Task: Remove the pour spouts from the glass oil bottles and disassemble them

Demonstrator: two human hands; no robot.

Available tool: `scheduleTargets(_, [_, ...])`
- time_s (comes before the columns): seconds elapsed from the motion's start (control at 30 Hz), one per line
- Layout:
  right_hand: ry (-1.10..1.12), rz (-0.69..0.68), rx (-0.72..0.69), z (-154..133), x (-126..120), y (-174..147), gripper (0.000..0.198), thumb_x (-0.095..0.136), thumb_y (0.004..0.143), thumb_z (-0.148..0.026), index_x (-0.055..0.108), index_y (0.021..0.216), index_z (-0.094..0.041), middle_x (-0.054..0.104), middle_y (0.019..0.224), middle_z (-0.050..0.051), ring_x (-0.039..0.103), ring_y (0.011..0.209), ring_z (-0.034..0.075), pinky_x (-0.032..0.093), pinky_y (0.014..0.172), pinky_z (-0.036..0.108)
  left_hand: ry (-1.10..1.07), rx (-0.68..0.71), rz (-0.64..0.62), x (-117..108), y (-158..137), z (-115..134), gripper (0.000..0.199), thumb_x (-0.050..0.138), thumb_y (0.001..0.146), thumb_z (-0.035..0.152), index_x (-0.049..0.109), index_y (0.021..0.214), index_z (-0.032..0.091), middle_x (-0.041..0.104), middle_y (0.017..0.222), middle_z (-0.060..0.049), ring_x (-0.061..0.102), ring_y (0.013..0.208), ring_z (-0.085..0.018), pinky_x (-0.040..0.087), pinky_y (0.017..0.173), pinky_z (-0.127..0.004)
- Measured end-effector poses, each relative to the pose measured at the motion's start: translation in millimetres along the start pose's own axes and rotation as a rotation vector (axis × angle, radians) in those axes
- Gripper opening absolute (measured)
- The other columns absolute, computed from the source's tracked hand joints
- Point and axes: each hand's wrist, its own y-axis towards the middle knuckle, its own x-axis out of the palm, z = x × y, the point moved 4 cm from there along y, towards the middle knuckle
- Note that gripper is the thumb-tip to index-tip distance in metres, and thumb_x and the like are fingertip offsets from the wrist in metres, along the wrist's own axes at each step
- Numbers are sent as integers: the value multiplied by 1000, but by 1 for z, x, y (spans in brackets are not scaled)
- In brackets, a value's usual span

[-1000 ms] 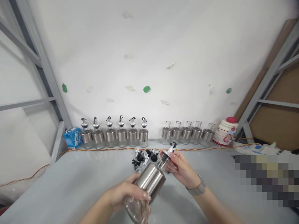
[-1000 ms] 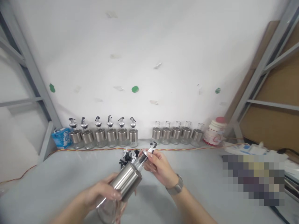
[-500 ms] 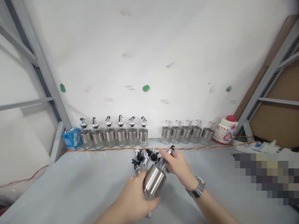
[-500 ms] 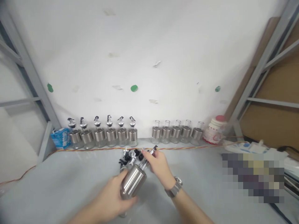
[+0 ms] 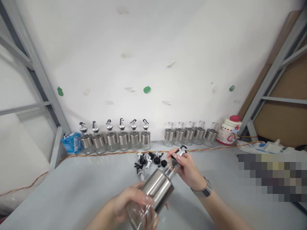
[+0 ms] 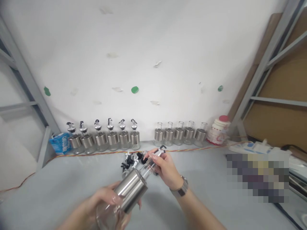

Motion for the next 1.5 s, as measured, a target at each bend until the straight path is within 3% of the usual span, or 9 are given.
scheduleTargets(0.17, [6,175,-73,8,-8,2,20,63,65,-36,59,70,-16,42,48,-5,35,40,6,25,36,17,-148,-9,-126,3,5,1,51,43,57,30,55,96,1,59,54,-9,52,43,-15,36,38,-22])
scheduleTargets(0.43, [9,368,-30,20,-15,4,27,62,65,-41,56,65,-14,37,41,-8,24,30,2,13,30,16,-116,-41,-7,-1,1,8,41,48,56,28,58,88,6,60,60,-7,53,50,-13,38,44,-21])
scheduleTargets(0.6, [75,707,-243,-2,-54,13,25,60,68,-36,48,57,-17,35,38,-10,27,29,3,23,30,17,303,-222,152,-10,-7,0,47,73,44,15,59,88,14,60,71,0,53,61,-13,39,51,-19])
scheduleTargets(0.77, [144,379,-70,3,-37,20,21,55,71,-37,49,61,-19,46,49,-5,46,44,10,35,35,20,325,10,338,-8,3,4,60,74,52,27,50,106,19,59,91,-1,55,81,-17,43,69,-26])
scheduleTargets(0.87, [137,309,12,11,-14,13,20,57,69,-37,52,65,-19,54,60,-2,55,59,14,43,43,23,283,127,541,-19,9,7,56,67,61,35,46,108,16,60,86,-4,57,76,-17,44,67,-27])
scheduleTargets(1.03, [16,133,171,31,21,2,25,70,60,-29,52,73,-17,62,88,5,57,85,21,46,72,34,602,335,832,-31,8,12,47,61,67,36,46,106,16,62,89,-6,58,80,-20,44,70,-28])
scheduleTargets(1.2, [-82,132,132,47,30,-4,34,74,53,-25,45,71,-18,61,71,-1,57,68,16,45,64,30,826,324,820,-20,4,7,74,58,69,31,17,129,23,61,101,-6,60,83,-20,44,73,-30])
scheduleTargets(1.33, [-192,196,50,44,31,-8,39,75,51,-24,39,66,-20,56,60,-5,53,58,13,42,55,24,839,411,775,-14,4,5,76,57,71,31,12,131,23,55,113,-7,54,99,-20,40,84,-31])
scheduleTargets(1.5, [-315,283,-49,16,31,-7,40,74,52,-27,37,65,-21,53,56,-6,51,54,13,40,51,24,858,537,729,-16,4,5,77,53,75,37,5,134,25,22,139,-7,24,125,-23,22,101,-38])
